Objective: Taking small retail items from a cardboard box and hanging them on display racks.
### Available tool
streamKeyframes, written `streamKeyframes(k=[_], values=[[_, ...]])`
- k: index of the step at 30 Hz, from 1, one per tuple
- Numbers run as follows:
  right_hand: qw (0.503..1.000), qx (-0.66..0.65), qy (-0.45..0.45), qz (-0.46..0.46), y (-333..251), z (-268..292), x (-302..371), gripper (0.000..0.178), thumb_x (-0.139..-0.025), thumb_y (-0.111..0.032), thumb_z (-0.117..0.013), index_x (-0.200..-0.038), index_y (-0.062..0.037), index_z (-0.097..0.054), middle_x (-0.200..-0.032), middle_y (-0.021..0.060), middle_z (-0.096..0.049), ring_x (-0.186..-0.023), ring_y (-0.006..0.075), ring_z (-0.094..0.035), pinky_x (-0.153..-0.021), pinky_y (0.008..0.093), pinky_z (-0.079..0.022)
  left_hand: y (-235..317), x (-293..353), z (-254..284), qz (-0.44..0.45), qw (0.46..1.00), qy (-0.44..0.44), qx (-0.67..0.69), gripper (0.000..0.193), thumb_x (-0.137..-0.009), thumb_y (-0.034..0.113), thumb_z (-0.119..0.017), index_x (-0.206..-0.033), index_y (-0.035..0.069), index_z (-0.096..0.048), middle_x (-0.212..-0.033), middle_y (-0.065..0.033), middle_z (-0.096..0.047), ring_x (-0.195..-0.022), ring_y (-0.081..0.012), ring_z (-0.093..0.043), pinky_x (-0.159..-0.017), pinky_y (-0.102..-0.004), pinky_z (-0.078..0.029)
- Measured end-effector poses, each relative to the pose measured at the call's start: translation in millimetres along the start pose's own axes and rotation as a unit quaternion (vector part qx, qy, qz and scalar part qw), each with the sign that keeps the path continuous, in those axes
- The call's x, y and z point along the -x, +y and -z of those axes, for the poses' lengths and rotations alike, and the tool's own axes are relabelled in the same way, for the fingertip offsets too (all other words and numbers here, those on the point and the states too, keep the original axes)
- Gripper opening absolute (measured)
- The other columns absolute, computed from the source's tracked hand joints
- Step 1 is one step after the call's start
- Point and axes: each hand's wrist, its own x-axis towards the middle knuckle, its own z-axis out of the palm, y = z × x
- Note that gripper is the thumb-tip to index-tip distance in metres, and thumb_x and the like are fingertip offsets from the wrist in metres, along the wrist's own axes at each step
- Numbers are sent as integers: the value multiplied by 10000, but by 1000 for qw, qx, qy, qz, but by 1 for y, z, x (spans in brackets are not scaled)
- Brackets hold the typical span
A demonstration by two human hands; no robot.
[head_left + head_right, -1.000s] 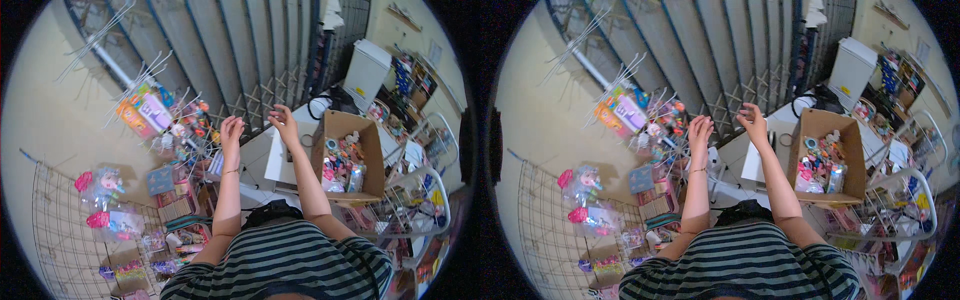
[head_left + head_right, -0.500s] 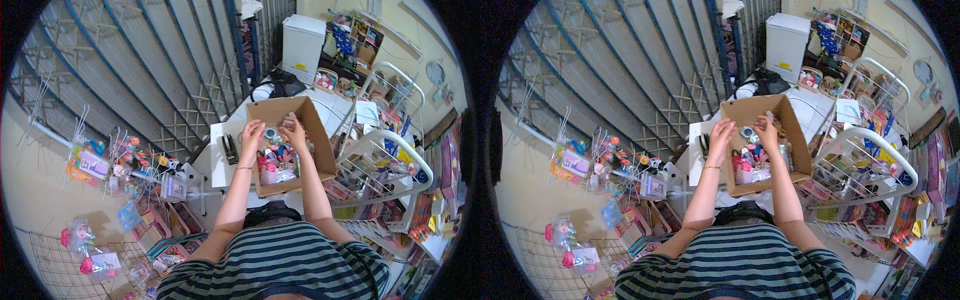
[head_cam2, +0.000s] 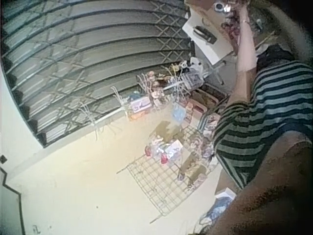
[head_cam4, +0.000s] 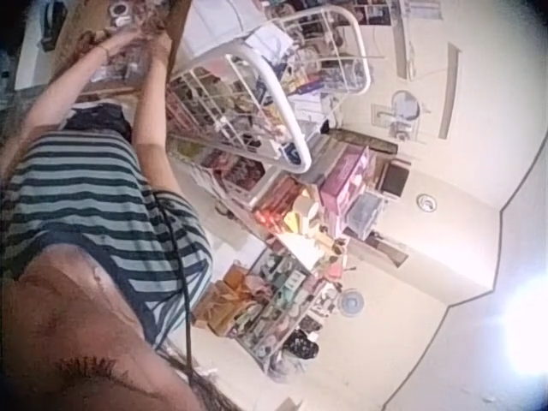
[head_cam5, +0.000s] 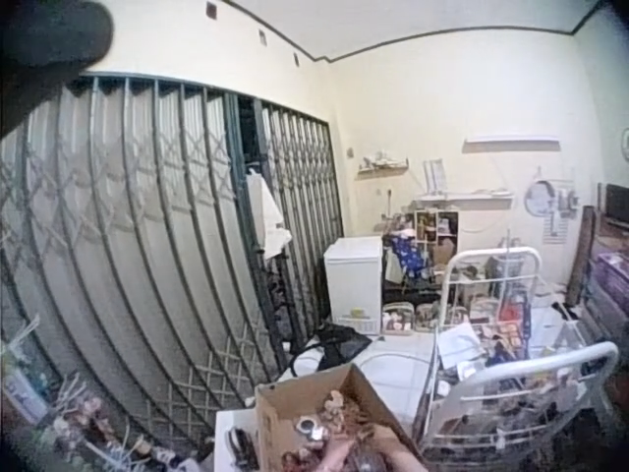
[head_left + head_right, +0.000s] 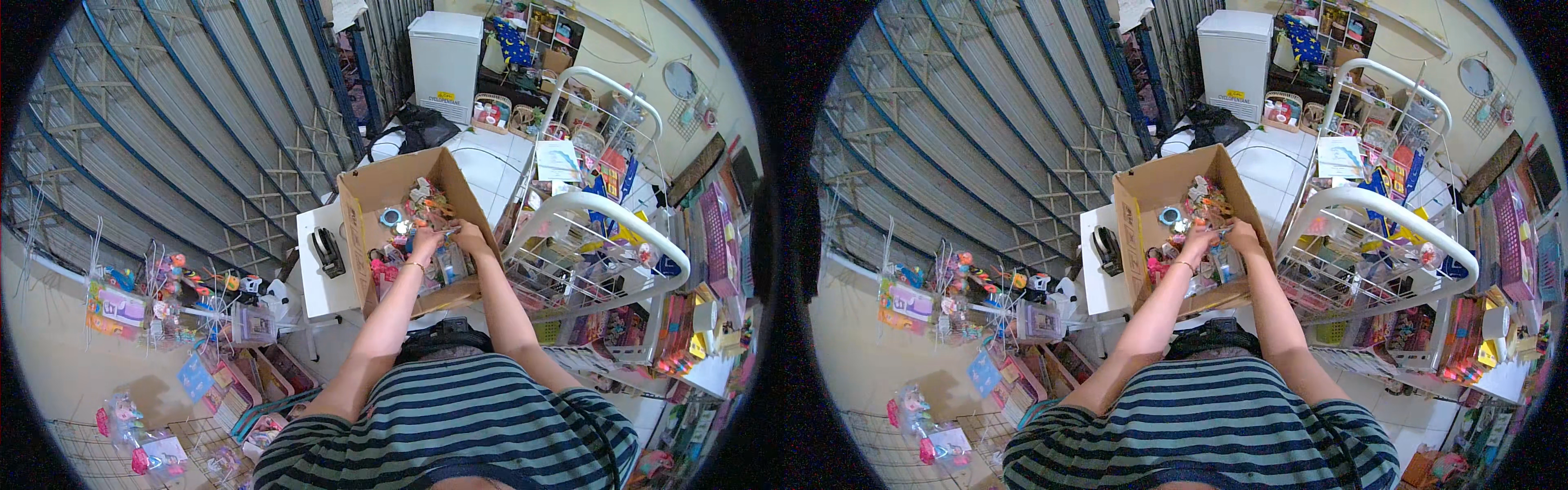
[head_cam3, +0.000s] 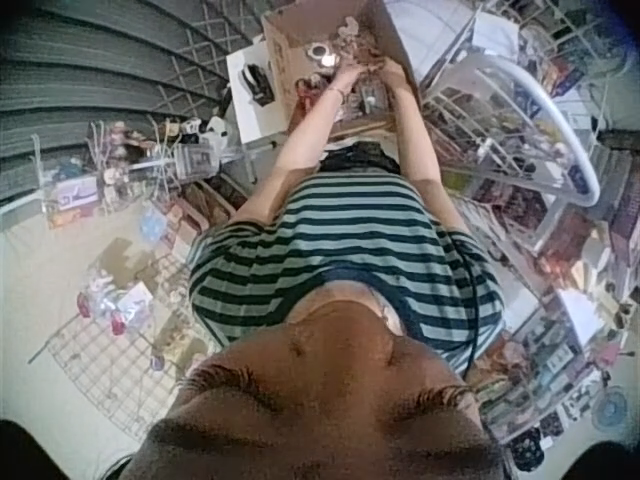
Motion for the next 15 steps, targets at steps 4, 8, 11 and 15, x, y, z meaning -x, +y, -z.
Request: streamKeyframes(k=[4, 8, 11, 15], values=[[997, 74, -30, -7, -19, 6, 3, 376, -730, -123, -561, -1104, -80, -550, -965, 186, -611, -906, 305, -594, -784, 383, -460, -59, -38, 18, -114, 976, 83, -168, 75, -728, 46, -631, -767, -9, -597, -762, -60, -624, -686, -124, -563, -618, -280, -435], [996, 83, -35, -12, -20, 0, 10, 378, -750, -92, -519, -1127, -73, -529, -1009, 208, -589, -949, 325, -573, -814, 406, -444, -78, -51, 26, 19, 938, 146, -315, 488, -631, 210, -707, -1067, 50, -556, -1146, -173, -494, -1089, -328, -439, -907, -397, -371], [986, 131, -85, -52, -14, -5, 3, 375, -766, -59, -471, -1138, -66, -514, -1037, 222, -573, -989, 324, -555, -846, 403, -429, -87, -43, 24, -161, 905, 112, -377, 211, -673, 76, -688, -862, 13, -620, -803, -82, -632, -728, -145, -572, -644, -310, -451], [993, 78, -82, -20, -24, -11, 1, 383, -760, -43, -442, -1138, -63, -501, -1035, 232, -570, -1022, 326, -535, -863, 398, -420, -84, -47, 56, -183, 905, 66, -377, 187, -742, 76, -625, -908, -6, -602, -863, -96, -635, -766, -197, -588, -676, -309, -456]])
